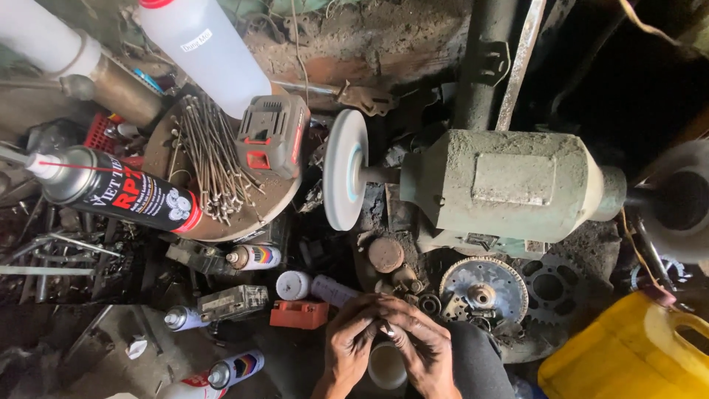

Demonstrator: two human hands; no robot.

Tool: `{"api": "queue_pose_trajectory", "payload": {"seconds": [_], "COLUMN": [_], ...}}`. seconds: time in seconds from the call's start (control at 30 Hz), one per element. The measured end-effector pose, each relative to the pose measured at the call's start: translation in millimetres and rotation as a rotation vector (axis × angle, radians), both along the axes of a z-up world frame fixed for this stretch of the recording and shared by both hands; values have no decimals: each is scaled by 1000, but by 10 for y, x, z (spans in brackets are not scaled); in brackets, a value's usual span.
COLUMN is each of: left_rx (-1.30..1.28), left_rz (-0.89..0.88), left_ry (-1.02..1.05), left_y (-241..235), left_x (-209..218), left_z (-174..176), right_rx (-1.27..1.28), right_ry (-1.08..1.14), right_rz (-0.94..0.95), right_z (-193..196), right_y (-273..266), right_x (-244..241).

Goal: A person uses a bench grinder to sharpen or shape the tip of a small metal rod in a workshop environment.

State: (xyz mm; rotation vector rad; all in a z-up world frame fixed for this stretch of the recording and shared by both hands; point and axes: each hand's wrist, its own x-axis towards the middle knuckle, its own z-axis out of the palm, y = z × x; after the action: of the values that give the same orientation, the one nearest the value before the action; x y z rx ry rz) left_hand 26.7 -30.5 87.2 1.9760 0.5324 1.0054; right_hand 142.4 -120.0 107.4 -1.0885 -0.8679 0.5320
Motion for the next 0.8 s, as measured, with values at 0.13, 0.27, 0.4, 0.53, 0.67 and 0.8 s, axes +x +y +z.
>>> {"api": "queue_pose_trajectory", "payload": {"seconds": [0.13,0.27,0.4,0.53,0.67,0.8], "left_rx": [11,16,14,20,39,16], "left_rz": [25,26,51,42,47,42], "left_ry": [32,59,69,79,84,87], "left_y": [-18,-35,-50,-42,-43,-56], "left_x": [-17,-25,-36,-46,-41,-57], "left_z": [-29,-25,-133,-127,-119,-130], "right_rx": [-22,-18,-89,-86,-54,-27], "right_ry": [-28,-17,8,85,82,37], "right_rz": [-7,11,-3,-3,11,26], "right_z": [-21,-54,-53,-184,-112,-97], "right_y": [-7,-15,-35,-63,-51,-69], "right_x": [11,13,14,-17,-3,7]}}
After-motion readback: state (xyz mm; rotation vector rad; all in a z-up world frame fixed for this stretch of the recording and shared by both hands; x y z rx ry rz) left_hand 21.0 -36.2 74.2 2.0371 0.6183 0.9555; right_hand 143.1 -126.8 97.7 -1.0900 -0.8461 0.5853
